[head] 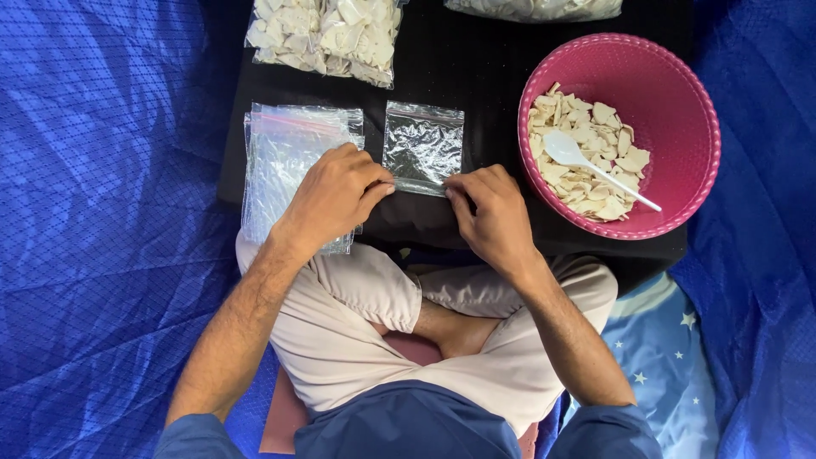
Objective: Packing small dried food pieces from a bowl into small plastic zip-lock bags using a spoon.
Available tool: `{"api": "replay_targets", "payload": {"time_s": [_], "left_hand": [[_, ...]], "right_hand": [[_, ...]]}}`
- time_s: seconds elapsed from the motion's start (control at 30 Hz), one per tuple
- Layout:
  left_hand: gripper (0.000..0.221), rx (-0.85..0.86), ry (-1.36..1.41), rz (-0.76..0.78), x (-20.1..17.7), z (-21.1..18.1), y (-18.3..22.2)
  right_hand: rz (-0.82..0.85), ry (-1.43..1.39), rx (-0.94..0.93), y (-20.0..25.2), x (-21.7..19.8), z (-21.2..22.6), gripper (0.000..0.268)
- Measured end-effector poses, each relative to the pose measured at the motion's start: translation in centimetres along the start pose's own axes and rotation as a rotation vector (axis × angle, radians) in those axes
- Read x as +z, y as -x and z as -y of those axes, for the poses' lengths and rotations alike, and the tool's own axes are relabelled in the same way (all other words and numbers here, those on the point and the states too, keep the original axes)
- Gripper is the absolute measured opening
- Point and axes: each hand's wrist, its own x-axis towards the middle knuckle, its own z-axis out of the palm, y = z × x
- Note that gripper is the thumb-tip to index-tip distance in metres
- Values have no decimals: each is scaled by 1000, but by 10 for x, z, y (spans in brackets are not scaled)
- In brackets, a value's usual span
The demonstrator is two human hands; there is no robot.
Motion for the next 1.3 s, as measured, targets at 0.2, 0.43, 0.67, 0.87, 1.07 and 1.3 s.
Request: {"api": "replay_targets", "payload": {"time_s": [0.2, 0.43, 0.67, 0.87, 1.07, 1.3], "left_hand": [[19, -84, 18, 24, -10, -12, -5], [18, -159, 126, 28, -9, -16, -6], [20, -216, 50, 139, -7, -18, -7], [21, -239, -19, 161, -3, -22, -9], [15, -43, -144, 40, -9, -25, -1], [20, 469, -449, -346, 30, -44, 16]], "right_hand": [[-3, -52, 50, -2, 1, 1, 13], [-3, -91, 57, 1, 1, -3, 12], [-23, -73, 62, 3, 1, -6, 12], [-40, -25, 30, 4, 3, -6, 12], [-63, 78, -86, 3, 3, -7, 12], [-32, 268, -443, -1, -6, 10, 18]]}}
